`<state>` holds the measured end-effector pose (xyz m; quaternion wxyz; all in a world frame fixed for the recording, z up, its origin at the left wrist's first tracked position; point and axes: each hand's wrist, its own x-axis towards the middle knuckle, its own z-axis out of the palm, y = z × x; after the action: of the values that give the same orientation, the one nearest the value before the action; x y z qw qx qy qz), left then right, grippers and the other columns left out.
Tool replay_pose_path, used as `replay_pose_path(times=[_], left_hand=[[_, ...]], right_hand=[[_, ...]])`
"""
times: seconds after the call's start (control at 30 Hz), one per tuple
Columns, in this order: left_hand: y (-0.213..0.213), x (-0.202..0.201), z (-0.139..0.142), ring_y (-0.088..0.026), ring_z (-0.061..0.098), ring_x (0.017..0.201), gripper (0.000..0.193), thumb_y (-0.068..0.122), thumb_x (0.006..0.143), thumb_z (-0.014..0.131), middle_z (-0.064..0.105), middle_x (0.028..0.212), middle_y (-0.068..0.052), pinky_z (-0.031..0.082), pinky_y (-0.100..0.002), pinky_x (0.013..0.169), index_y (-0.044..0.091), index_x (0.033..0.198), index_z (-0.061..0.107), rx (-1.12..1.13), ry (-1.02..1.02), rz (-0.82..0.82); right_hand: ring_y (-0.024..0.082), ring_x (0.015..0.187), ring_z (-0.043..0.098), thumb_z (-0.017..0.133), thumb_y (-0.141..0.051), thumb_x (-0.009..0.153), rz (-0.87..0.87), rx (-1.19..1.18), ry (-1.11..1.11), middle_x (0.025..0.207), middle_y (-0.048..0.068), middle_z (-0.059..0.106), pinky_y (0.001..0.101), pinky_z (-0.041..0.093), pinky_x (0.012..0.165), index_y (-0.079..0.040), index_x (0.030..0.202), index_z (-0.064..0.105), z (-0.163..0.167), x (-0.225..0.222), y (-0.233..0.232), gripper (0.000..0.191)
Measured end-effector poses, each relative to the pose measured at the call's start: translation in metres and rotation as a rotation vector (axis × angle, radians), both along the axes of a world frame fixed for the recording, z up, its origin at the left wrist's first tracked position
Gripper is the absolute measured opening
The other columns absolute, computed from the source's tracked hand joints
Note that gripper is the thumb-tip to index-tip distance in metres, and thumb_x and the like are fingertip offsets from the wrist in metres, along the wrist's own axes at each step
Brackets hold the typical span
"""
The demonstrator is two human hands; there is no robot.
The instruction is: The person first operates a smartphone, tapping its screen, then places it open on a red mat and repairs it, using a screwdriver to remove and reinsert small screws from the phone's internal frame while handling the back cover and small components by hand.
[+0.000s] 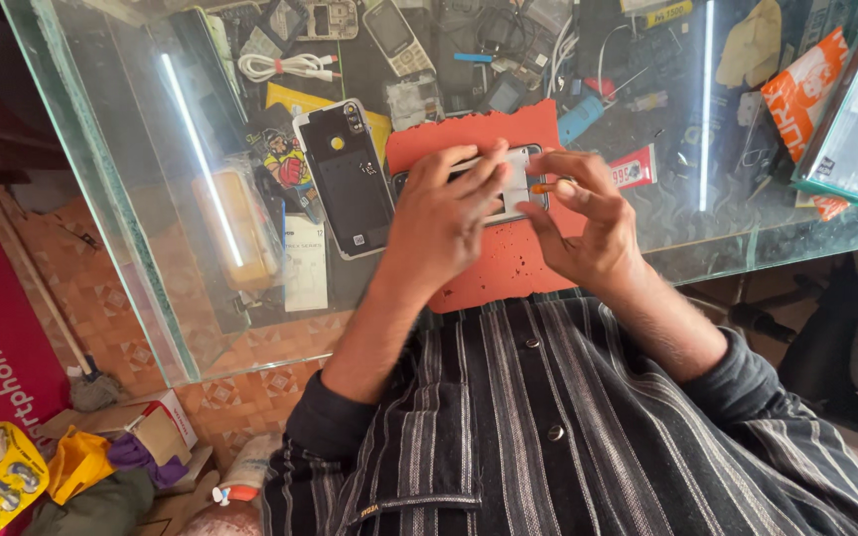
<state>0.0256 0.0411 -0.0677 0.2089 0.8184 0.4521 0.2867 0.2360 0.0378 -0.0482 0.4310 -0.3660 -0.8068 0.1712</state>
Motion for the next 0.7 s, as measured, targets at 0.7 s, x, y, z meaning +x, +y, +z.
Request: replay_pose_path(times=[0.7], left_hand=[[-0.01, -0.033, 0.011, -0.024, 0.065, 0.118, 0.016, 0.007, 0.099, 0.075, 0.072, 0.124, -0.001, 0.055, -0.038, 0.104, 0.005, 0.115, 0.076, -0.01, -0.189, 0.335]], right_hand=[[0.033, 0.087, 0.074, 0.078, 0.017, 0.089, -0.123, -0.013, -0.026, 0.1, 0.021, 0.069, 0.0391, 0.061, 0.07, -0.012, 0.139, 0.033, -0.003, 0.001, -0.004, 0.074]])
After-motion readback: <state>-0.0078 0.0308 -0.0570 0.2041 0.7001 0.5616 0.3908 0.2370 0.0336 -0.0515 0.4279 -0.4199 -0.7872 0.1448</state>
